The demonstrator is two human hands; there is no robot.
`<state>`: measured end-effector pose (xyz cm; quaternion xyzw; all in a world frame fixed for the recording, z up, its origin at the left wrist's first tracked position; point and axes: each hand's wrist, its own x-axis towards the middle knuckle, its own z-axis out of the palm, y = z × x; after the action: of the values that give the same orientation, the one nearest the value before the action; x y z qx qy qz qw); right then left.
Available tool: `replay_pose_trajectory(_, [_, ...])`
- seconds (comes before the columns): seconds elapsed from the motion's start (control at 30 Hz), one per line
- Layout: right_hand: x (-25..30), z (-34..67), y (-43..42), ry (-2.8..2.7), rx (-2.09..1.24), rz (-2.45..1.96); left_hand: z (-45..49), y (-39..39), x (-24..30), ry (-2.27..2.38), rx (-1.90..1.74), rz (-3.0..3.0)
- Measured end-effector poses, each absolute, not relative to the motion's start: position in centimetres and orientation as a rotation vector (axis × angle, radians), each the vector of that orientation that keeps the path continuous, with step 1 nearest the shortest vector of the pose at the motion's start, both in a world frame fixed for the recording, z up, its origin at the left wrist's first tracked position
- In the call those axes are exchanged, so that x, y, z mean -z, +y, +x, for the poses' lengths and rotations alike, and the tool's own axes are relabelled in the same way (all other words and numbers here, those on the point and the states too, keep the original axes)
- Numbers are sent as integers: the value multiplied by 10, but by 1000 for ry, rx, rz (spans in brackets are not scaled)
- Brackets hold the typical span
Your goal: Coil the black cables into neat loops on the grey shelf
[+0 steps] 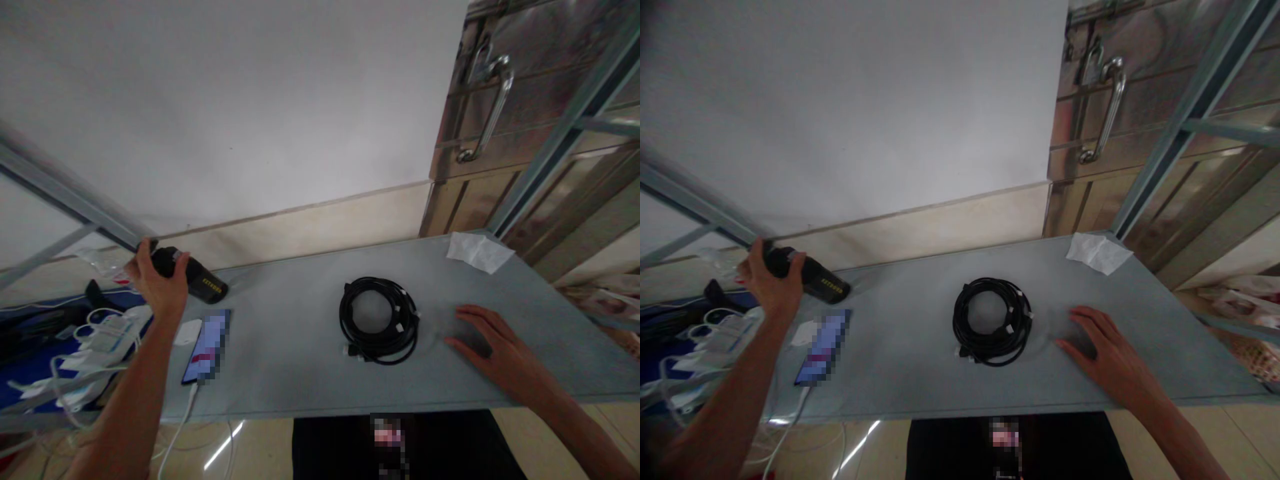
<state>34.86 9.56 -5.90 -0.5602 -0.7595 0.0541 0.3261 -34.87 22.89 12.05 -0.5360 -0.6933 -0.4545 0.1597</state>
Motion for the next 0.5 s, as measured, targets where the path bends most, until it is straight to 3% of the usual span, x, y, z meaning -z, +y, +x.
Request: replay_pose_trajectory(0.5, [64,349,98,-2012,-50,-1404,-339,222,-118,-1986,1168,-1545])
